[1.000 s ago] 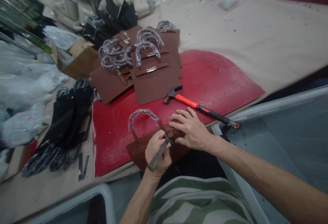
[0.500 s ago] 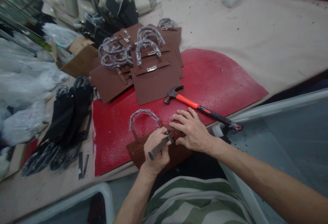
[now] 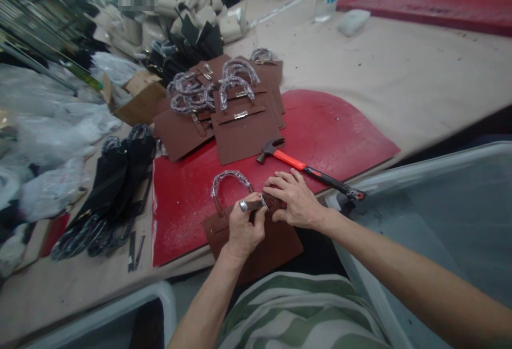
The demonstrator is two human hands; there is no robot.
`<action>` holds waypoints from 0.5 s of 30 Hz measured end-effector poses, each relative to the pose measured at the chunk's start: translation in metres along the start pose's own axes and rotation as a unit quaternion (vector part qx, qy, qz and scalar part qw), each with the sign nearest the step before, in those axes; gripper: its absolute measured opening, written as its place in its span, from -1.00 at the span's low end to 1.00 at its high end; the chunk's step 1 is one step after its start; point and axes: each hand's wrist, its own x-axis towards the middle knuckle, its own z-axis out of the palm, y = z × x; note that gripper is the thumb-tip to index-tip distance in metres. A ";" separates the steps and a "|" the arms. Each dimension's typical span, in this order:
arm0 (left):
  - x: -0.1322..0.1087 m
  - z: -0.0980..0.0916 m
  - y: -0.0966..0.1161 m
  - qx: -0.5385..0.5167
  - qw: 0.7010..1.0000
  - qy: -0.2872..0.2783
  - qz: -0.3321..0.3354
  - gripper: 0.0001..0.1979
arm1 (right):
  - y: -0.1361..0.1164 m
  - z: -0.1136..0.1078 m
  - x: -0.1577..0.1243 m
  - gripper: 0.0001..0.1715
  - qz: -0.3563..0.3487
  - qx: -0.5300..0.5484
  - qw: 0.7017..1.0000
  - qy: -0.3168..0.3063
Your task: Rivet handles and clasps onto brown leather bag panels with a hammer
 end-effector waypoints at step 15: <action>0.010 0.001 0.012 0.036 0.997 -0.032 -0.061 -0.93 | 0.030 -0.084 -0.006 -0.94 0.335 -0.017 0.942 -0.031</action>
